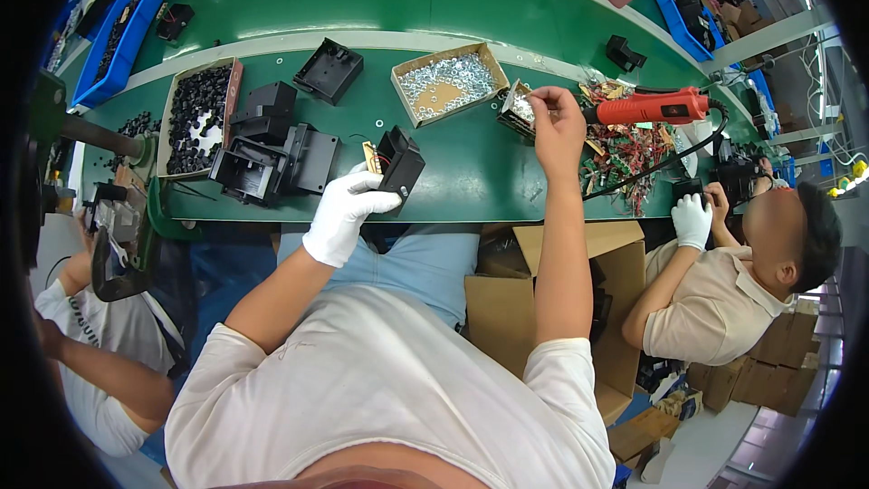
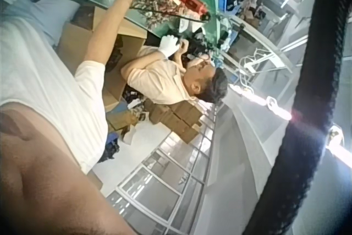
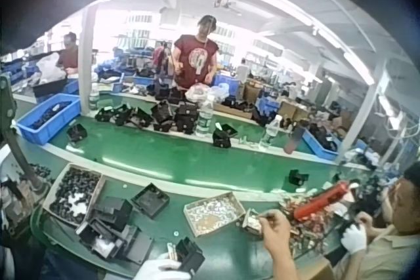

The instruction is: Assembling electronic components into a plastic housing using an electric screwdriver on a production line.

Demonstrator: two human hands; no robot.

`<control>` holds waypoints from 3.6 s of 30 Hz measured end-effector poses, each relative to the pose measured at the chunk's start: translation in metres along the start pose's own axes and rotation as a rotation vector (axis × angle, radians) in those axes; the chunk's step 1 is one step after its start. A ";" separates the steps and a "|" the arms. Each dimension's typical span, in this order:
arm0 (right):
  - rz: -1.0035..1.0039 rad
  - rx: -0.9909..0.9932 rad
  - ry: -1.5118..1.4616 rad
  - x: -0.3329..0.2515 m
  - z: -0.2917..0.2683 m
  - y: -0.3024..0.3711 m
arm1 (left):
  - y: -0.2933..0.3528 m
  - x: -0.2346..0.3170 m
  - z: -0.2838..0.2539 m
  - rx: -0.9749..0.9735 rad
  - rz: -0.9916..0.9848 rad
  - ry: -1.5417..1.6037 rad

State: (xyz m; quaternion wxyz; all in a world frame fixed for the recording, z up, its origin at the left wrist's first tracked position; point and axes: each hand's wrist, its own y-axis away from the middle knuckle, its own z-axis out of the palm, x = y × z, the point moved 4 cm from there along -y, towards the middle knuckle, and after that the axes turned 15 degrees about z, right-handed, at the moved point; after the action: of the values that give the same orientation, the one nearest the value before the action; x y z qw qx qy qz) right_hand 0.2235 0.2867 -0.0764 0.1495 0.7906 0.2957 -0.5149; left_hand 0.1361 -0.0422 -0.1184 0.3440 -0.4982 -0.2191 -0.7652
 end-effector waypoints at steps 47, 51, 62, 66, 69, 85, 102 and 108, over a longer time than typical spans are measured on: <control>-0.024 -0.173 1.008 -0.050 0.137 -0.005 | 0.015 -0.006 0.013 0.150 -0.221 0.366; -0.073 -0.192 0.840 -0.063 0.130 0.003 | 0.014 0.000 0.009 0.156 -0.216 0.372; 0.368 -0.425 -0.234 -0.082 0.071 0.137 | 0.011 -0.003 0.018 0.192 -0.198 0.295; 0.435 -0.410 -0.258 -0.071 0.066 0.136 | 0.008 -0.005 0.023 0.160 -0.141 0.143; 0.463 -0.441 -0.254 -0.062 0.064 0.133 | 0.009 -0.002 0.024 0.168 -0.129 0.112; -0.136 -0.306 -0.889 -0.065 -0.085 -0.009 | 0.014 0.003 0.018 0.185 -0.235 0.287; -0.557 -0.276 -0.801 -0.145 0.036 0.150 | 0.008 -0.003 0.024 0.122 -0.122 0.134; -0.639 -0.374 -0.582 -0.156 0.056 0.151 | 0.007 -0.003 0.021 0.145 -0.158 0.248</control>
State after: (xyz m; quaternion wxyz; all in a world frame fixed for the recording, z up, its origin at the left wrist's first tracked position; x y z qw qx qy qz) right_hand 0.2311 0.0896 0.0306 0.2000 0.4421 0.5577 -0.6735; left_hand 0.1554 -0.0319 -0.1128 0.3420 -0.3550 -0.2679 -0.8278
